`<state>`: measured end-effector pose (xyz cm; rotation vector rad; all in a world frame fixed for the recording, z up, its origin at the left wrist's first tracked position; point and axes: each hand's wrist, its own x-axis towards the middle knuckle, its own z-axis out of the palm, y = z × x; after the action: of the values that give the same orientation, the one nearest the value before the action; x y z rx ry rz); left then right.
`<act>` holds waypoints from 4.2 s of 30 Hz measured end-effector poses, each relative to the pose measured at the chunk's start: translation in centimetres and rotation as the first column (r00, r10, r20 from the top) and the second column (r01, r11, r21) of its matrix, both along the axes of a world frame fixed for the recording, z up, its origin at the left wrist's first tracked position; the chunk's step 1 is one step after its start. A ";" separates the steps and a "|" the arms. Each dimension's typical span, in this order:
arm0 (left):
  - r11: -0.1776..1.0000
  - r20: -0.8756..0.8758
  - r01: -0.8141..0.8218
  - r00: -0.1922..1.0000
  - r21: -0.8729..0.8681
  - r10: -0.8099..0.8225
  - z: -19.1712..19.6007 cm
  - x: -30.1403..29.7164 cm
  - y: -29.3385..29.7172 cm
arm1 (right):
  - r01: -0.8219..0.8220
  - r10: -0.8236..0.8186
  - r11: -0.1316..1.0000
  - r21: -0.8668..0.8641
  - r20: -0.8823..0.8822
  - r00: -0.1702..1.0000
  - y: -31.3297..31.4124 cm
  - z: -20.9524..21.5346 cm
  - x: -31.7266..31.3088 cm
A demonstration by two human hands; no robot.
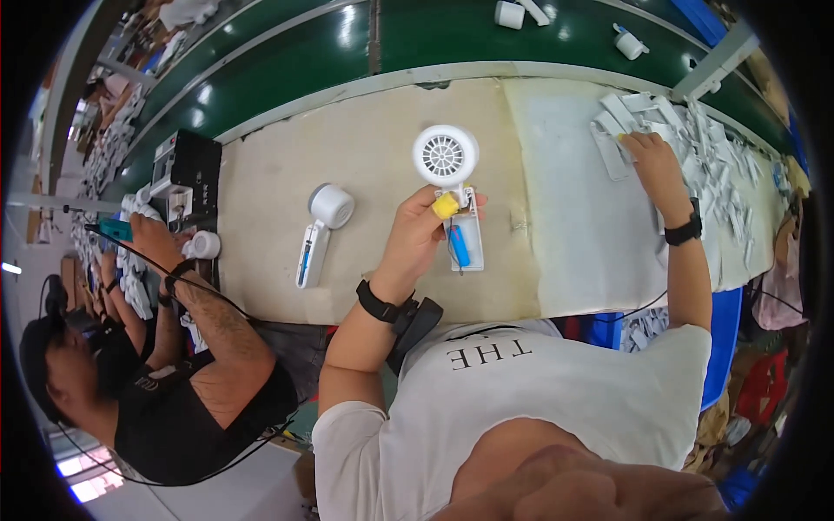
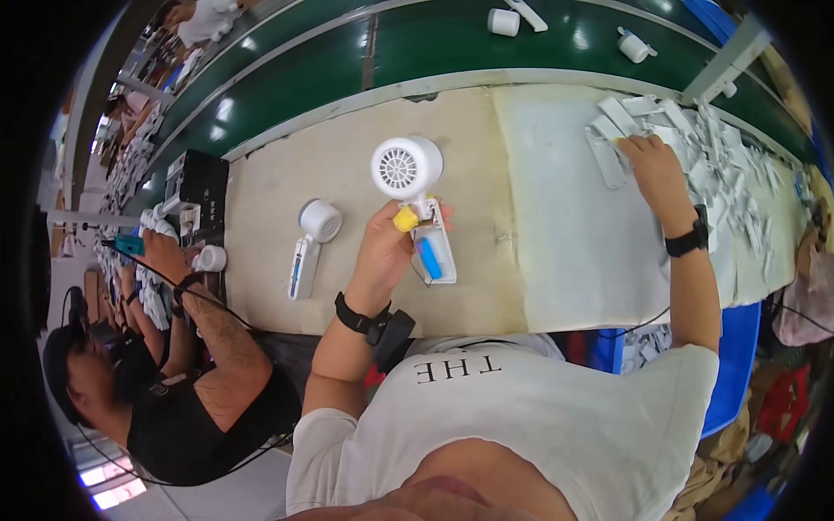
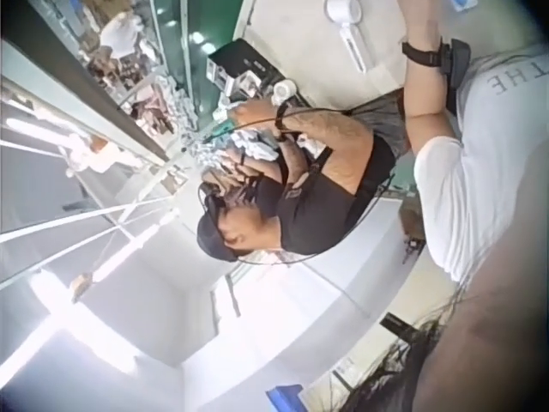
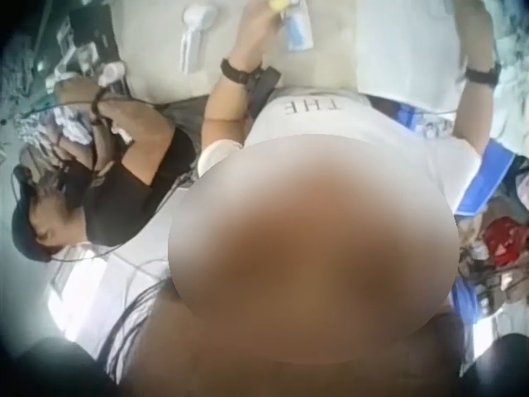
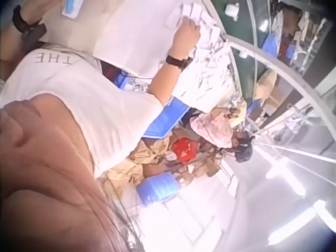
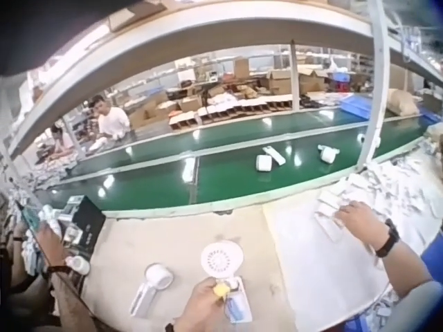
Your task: The person assembles handheld fans by fitting the fan head into the handle housing, inserting a battery, and snapping on a plastic cover. They repeat this process for multiple units, placing each completed fan onto a conveyor belt.
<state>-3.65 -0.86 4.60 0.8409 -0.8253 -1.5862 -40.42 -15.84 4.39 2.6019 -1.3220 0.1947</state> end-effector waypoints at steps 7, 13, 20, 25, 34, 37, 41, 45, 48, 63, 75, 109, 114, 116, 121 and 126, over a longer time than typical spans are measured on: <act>0.996 0.112 -0.089 0.990 0.021 0.086 -1.6 0.9 0.3 | -0.264 -0.255 0.867 0.422 0.833 0.492 5.8 2.7 7.4; 0.958 -0.004 -0.283 0.959 -0.050 0.283 -1.9 0.4 0.6 | -0.289 0.099 0.889 0.354 0.467 0.879 7.2 -2.1 7.8; 0.951 -0.179 -0.307 0.935 0.020 0.305 -2.4 -1.2 -0.1 | -0.219 -0.042 0.869 0.444 0.507 0.861 6.3 -1.4 11.6; 0.917 -0.141 -0.398 0.909 -0.014 0.392 -2.9 -2.2 0.1 | -0.365 0.171 0.918 0.154 0.678 0.715 9.7 3.4 16.1; 0.831 -0.220 -0.546 0.827 -0.103 0.517 -2.2 -1.8 1.0 | -0.355 0.304 0.935 -0.007 0.529 0.792 12.1 5.4 19.8; 0.837 -0.231 -0.538 0.831 -0.104 0.506 -1.7 -2.1 1.0 | -0.360 0.315 0.933 -0.022 0.539 0.782 12.2 5.1 20.0; 0.825 -0.218 -0.557 0.820 -0.094 0.529 -1.6 -2.4 1.0 | -0.358 0.332 0.931 -0.063 0.547 0.769 12.0 4.5 20.8; 0.785 -0.062 -0.569 0.817 -0.246 0.573 -1.7 -3.4 1.7 | -0.329 0.310 0.942 -0.073 0.573 0.759 11.8 3.6 21.4; 0.706 0.115 -0.549 0.747 -0.449 0.654 -0.8 -4.1 1.6 | -0.254 0.288 0.957 -0.139 0.544 0.788 12.2 2.7 22.0; 0.793 -0.189 -0.602 0.793 -0.097 0.579 -1.3 -2.1 0.5 | -0.404 0.385 0.907 -0.117 0.617 0.686 10.4 4.6 21.4; 0.793 -0.277 -0.575 0.810 -0.201 0.517 0.7 -1.7 0.7 | -0.662 -0.238 0.542 0.518 0.850 0.470 10.7 3.3 19.2; 0.940 0.383 -0.319 0.859 -0.121 0.341 -1.7 8.1 -2.5 | -0.167 -0.123 0.953 0.254 0.825 0.551 -18.4 -2.2 28.3; 0.910 -0.104 -0.409 0.904 0.062 0.414 -1.2 3.3 -6.1 | -0.400 0.181 0.909 0.116 0.756 0.629 -4.4 2.4 26.6; 0.932 -0.232 -0.319 0.907 0.169 0.353 -1.0 2.6 -6.6 | -0.454 0.348 0.891 -0.009 0.655 0.671 -0.1 1.9 24.8; 0.967 -0.351 -0.181 0.906 0.179 0.234 -2.5 0.1 -4.4 | -0.576 0.625 0.779 -0.249 0.381 0.681 6.7 0.2 21.5; 0.967 -0.309 -0.100 0.935 0.235 0.172 -2.8 -0.6 -2.1 | -0.627 0.644 0.762 -0.162 0.297 0.705 9.8 -0.9 19.8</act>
<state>-4.26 -2.95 1.81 0.7415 -0.3528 -1.6517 -20.65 -6.04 3.52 2.9646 -0.3935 0.8042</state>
